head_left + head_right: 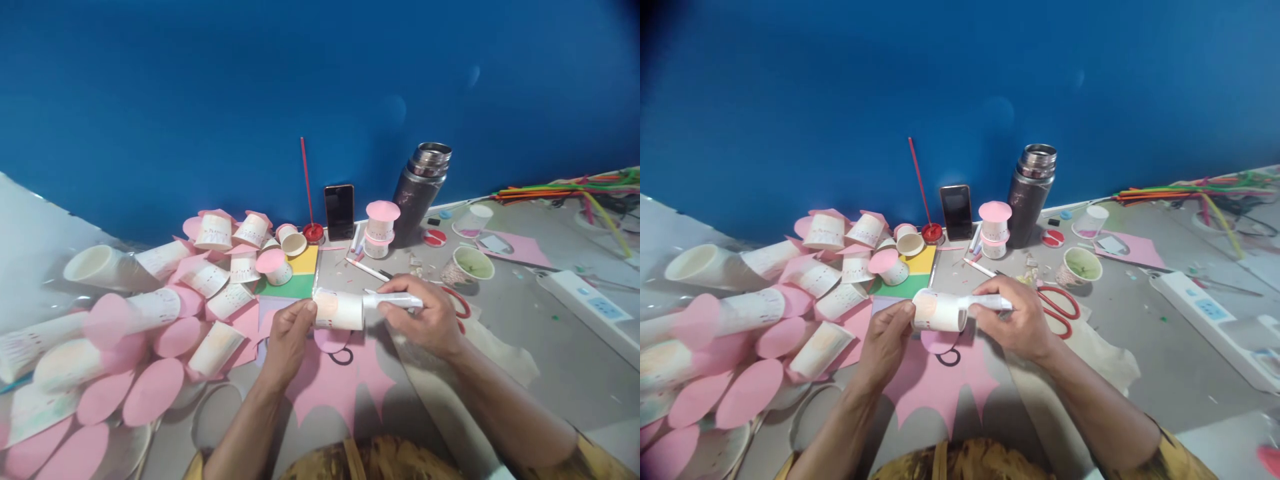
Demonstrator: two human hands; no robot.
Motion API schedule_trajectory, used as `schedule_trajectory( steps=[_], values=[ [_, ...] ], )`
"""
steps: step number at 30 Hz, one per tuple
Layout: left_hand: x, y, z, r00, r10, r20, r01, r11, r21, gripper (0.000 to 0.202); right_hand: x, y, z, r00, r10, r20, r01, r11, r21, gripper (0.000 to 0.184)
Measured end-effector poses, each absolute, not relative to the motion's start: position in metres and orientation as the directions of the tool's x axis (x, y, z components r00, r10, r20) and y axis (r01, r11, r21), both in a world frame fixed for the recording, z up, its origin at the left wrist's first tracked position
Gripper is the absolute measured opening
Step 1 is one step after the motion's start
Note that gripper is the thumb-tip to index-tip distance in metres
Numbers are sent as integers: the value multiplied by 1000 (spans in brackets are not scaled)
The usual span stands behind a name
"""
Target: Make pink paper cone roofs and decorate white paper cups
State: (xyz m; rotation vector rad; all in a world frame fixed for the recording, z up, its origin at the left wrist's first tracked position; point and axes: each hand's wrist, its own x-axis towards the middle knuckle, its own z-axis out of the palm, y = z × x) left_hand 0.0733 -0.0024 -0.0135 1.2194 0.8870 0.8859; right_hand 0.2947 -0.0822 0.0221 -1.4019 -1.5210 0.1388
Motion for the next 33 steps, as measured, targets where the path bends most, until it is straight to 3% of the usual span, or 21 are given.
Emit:
schedule_trajectory(
  steps=[7, 12, 17, 22, 33],
  values=[
    [71, -2, -13, 418, 903, -97, -91, 148, 985, 37, 297, -80, 22, 120, 793, 597, 685, 369, -628, 6],
    [70, -3, -11, 421, 903, -83, -83, 129, 988, 40, 299, -79, 22, 211, 846, 489, 634, 262, -727, 2],
    [79, -6, -4, 392, 905, -167, -275, 288, 917, 37, 303, -76, 20, 305, 898, 319, 502, 133, -855, 5],
    [87, -5, 4, 330, 906, -264, -469, 401, 787, 32, 302, -74, 20, 328, 921, 212, 410, 63, -910, 7],
    [89, -7, 7, 285, 930, -231, -479, 347, 806, 36, 291, -76, 19, 278, 937, 213, 405, 87, -910, 5]
  ],
)
